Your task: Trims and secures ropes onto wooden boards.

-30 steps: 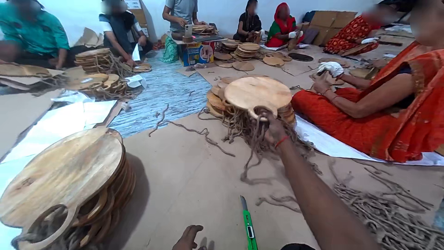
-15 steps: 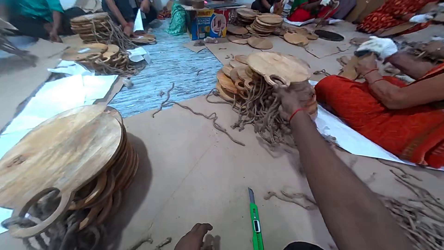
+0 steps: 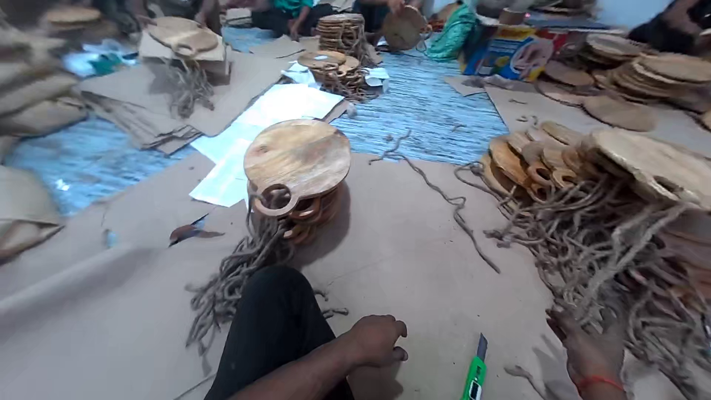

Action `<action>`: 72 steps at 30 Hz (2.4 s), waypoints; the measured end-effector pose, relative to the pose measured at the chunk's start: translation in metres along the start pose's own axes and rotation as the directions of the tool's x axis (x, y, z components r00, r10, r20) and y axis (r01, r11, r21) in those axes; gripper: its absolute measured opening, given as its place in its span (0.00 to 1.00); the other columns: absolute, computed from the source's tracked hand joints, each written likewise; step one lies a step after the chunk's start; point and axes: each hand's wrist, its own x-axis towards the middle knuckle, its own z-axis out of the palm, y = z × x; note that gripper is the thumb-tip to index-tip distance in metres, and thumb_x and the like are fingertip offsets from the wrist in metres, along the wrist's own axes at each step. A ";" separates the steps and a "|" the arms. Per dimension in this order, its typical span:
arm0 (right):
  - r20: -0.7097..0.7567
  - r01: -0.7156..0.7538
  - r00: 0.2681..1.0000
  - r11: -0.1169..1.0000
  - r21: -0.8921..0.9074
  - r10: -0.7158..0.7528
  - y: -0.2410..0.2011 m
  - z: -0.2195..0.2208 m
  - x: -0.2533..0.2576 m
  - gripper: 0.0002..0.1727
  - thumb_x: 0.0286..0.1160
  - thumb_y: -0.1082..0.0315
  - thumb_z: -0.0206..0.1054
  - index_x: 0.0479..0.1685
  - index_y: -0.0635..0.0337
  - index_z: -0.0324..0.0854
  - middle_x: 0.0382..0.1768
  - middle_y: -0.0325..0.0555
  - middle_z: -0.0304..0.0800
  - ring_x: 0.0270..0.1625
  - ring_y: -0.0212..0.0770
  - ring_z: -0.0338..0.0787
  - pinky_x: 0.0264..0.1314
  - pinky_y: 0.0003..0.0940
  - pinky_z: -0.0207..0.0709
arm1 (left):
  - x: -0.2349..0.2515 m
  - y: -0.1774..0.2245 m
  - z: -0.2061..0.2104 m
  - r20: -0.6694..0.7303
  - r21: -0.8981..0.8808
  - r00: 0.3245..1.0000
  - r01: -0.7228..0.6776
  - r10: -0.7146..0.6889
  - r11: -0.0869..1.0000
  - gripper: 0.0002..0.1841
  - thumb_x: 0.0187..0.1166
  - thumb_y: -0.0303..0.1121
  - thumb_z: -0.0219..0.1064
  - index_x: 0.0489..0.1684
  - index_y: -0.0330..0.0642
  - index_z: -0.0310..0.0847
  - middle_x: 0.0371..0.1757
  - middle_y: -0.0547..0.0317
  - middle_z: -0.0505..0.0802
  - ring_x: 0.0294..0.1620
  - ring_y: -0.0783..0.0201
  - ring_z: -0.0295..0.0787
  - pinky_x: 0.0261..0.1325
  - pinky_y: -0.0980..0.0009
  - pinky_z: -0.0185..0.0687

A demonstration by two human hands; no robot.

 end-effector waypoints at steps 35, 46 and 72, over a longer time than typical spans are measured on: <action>0.431 0.105 0.896 0.891 -0.442 0.109 0.053 0.026 -0.157 0.20 0.86 0.67 0.59 0.68 0.74 0.78 0.49 0.60 0.92 0.42 0.45 0.94 0.49 0.44 0.88 | -0.099 -0.071 -0.166 -0.873 -0.162 0.271 0.624 -0.405 0.765 0.18 0.80 0.32 0.67 0.66 0.40 0.85 0.82 0.43 0.78 0.89 0.34 0.57 0.81 0.27 0.53; 0.495 -0.196 0.842 0.976 -0.094 0.217 0.049 0.049 -0.183 0.23 0.94 0.58 0.50 0.71 0.68 0.75 0.54 0.55 0.93 0.47 0.45 0.95 0.48 0.42 0.90 | -0.029 -0.007 -0.047 -0.535 0.623 0.761 0.062 0.367 0.780 0.23 0.92 0.43 0.53 0.59 0.30 0.85 0.65 0.36 0.88 0.67 0.39 0.85 0.77 0.37 0.70; 0.307 -0.384 0.918 0.762 0.522 0.252 0.038 0.092 -0.201 0.22 0.94 0.70 0.48 0.83 0.63 0.62 0.57 0.54 0.86 0.52 0.42 0.91 0.58 0.39 0.87 | -0.002 0.006 0.025 -0.050 -0.012 0.978 -0.203 0.202 0.979 0.35 0.88 0.38 0.61 0.94 0.42 0.51 0.66 0.35 0.88 0.60 0.39 0.89 0.69 0.40 0.79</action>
